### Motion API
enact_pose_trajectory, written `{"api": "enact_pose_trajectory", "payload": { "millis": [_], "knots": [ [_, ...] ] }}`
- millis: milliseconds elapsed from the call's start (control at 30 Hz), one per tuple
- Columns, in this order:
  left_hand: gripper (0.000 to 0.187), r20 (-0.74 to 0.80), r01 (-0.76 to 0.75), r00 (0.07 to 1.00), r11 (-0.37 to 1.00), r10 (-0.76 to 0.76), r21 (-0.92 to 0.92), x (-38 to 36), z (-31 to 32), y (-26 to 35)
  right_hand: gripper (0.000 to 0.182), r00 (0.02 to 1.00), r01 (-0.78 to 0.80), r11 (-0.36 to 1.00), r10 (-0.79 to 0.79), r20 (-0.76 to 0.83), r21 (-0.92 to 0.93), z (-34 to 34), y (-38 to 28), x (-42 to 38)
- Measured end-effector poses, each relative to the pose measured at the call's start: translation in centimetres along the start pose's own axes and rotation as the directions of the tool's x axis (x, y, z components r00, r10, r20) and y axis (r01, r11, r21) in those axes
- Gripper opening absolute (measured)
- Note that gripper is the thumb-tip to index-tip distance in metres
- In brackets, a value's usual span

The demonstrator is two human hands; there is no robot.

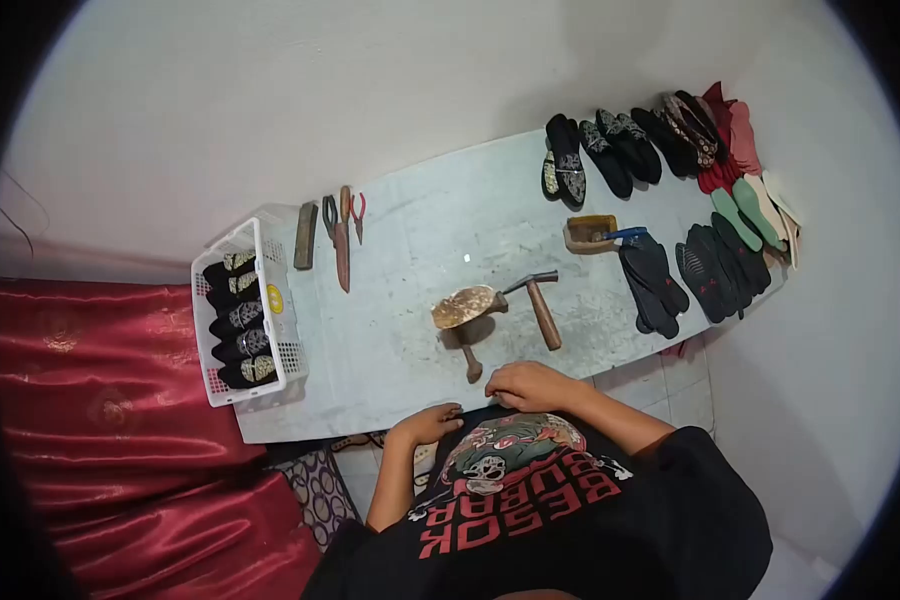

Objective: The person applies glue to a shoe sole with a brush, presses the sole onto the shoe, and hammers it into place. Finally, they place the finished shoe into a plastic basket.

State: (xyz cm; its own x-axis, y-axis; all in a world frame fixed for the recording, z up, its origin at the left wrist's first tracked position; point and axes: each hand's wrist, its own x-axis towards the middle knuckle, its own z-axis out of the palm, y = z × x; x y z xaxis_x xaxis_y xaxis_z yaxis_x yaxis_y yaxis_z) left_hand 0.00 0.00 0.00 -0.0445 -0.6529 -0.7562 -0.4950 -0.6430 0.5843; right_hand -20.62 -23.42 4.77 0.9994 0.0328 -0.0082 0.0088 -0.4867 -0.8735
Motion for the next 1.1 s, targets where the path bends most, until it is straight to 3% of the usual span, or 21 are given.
{"api": "enact_pose_trajectory", "payload": {
  "millis": [67, 100, 167, 200, 367, 533, 633, 667, 767, 933, 1000, 1033, 1100],
  "knots": [
    [0.063, 0.053, 0.087, 0.995, 0.986, -0.080, -0.139, -3.3, -1.3, 1.4, 0.020, 1.000, -0.008, 1.000, 0.008, -0.021, -0.011, 0.7, -0.8, 1.1],
    [0.063, 0.053, -0.022, 0.998, 0.983, 0.033, -0.182, 4.1, 2.6, 6.7, 0.020, 0.997, -0.071, 0.992, 0.073, 0.011, -0.104, -4.8, 2.5, -5.1],
    [0.060, -0.295, -0.113, 0.948, 0.993, 0.118, 0.034, 2.6, 2.3, 6.4, 0.021, 0.996, -0.076, 0.995, 0.074, -0.043, -0.069, -5.0, 1.8, -4.7],
    [0.057, -0.335, -0.123, 0.933, 0.992, 0.128, 0.035, 2.0, 1.6, 6.4, 0.021, 0.996, -0.069, 0.995, 0.065, -0.064, -0.067, -4.8, 2.0, -4.3],
    [0.055, -0.290, -0.158, 0.938, 0.978, 0.191, 0.134, 2.5, -0.3, 7.5, 0.020, 0.982, -0.111, 0.988, 0.093, -0.164, -0.106, -6.6, 2.1, -4.2],
    [0.054, -0.113, -0.175, 0.971, 0.947, 0.212, 0.270, 5.3, -1.5, 6.2, 0.022, 0.923, -0.235, 0.966, 0.188, -0.336, -0.104, -6.1, 0.2, -4.3],
    [0.049, -0.168, -0.171, 0.962, 0.954, 0.216, 0.246, 7.1, -2.0, 6.3, 0.022, 0.923, -0.301, 0.950, 0.267, -0.277, -0.085, -4.6, -0.7, -4.7],
    [0.043, -0.154, -0.089, 0.979, 0.955, 0.137, 0.283, 6.9, -2.4, 7.2, 0.022, 0.925, -0.315, 0.945, 0.285, -0.249, -0.089, -3.9, -0.4, -5.0],
    [0.042, -0.086, -0.135, 0.982, 0.941, 0.169, 0.311, 8.1, -3.1, 7.0, 0.022, 0.912, -0.373, 0.926, 0.355, -0.207, -0.056, -3.3, -1.2, -5.6],
    [0.044, -0.116, -0.293, 0.925, 0.873, 0.362, 0.390, 9.7, -3.1, 7.3, 0.022, 0.883, -0.389, 0.921, 0.367, -0.294, -0.018, -3.0, -0.2, -7.0],
    [0.044, 0.063, -0.197, 0.980, 0.895, 0.187, 0.399, 10.3, -3.4, 8.7, 0.022, 0.894, -0.358, 0.934, 0.346, -0.286, 0.011, -3.7, 0.4, -7.6],
    [0.044, 0.041, -0.185, 0.982, 0.900, 0.184, 0.396, 10.6, -3.2, 9.5, 0.022, 0.903, -0.341, 0.940, 0.328, -0.277, 0.000, -4.5, 0.8, -7.9],
    [0.042, 0.000, -0.249, 0.964, 0.901, 0.266, 0.355, 11.0, -2.8, 11.1, 0.022, 0.932, -0.349, 0.936, 0.342, -0.123, -0.041, -5.8, 1.9, -8.4]
  ]
}}
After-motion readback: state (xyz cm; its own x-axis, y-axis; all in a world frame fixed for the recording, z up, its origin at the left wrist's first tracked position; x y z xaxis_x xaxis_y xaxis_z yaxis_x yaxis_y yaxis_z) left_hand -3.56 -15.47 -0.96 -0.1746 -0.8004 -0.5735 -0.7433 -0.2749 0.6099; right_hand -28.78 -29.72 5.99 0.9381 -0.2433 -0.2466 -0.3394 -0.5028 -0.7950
